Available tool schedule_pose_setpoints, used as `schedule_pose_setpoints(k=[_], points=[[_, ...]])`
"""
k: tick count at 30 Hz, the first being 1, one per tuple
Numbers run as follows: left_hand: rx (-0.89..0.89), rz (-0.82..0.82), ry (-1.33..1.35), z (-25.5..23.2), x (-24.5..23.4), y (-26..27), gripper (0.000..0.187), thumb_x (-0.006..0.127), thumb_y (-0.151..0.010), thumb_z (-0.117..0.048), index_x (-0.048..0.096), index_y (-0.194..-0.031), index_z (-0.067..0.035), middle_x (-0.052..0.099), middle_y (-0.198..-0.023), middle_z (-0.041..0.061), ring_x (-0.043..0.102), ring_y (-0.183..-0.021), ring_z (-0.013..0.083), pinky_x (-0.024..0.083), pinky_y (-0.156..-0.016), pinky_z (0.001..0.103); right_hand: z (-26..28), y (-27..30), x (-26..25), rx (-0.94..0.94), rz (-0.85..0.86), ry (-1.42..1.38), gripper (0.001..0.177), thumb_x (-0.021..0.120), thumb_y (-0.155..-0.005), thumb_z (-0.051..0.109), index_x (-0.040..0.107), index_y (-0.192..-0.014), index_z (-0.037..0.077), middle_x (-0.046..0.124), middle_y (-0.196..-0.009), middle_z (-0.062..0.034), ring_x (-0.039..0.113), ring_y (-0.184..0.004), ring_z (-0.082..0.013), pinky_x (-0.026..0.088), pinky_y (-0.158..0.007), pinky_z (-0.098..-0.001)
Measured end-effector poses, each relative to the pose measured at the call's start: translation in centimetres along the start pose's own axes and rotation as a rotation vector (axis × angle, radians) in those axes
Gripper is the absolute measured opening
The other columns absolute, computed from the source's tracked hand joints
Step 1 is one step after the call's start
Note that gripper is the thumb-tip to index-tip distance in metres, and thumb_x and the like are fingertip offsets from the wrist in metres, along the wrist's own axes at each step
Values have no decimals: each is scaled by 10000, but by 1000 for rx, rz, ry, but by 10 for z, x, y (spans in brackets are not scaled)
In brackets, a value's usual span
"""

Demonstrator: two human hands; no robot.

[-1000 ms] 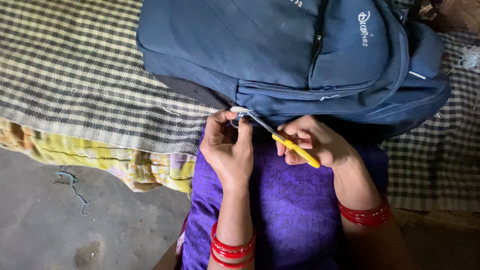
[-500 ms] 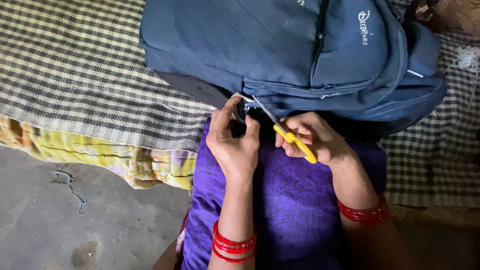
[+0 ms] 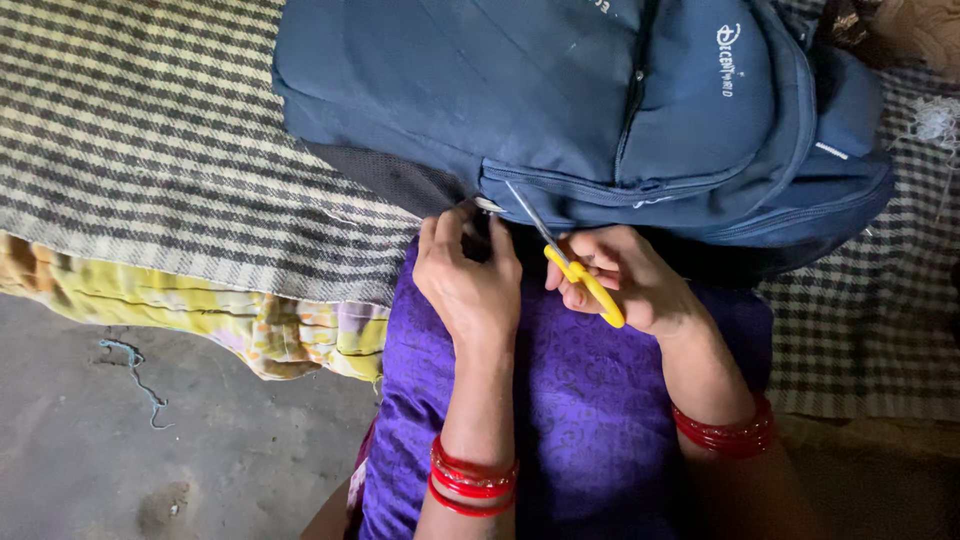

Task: The person repairs a backpack zipper by hand and with scissors. They trim excess thread, align the zipper tape, and attach a new zipper pull to restore function.

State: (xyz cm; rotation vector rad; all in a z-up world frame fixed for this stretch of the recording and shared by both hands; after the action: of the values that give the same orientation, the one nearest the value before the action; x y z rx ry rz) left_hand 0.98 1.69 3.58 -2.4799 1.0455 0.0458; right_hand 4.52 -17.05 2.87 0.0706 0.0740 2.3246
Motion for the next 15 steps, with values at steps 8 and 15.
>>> schedule_pose_setpoints(k=[8,15], points=[[42,89,160,-8,-20,5,226,752,-757,-11,635,-950,-13,595,-924,119,636,-841,269,520,-774,346,41,-6,25,-163,-130,-136,436,726,-922,435,712,-1071,26,668,-912,-41,627,-781,-72,458,-668,-162],[74,163,400,-3,-22,2,210,721,-799,45,617,-976,5,642,-1001,77,637,-928,183,515,-871,282,57,-42,32,53,-581,254,136,846,-795,107,725,-804,47,664,-648,4,485,-471,-47,331,-416,-207]])
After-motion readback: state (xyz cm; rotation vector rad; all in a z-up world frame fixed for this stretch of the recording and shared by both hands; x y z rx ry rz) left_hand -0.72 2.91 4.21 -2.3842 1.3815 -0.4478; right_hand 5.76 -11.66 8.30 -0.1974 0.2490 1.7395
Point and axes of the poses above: each hand's wrist, its own y-axis away from the middle knuckle, its own x-axis out of the palm, z = x × y, the point moved 3 cm from there along -y, towards the middle knuckle
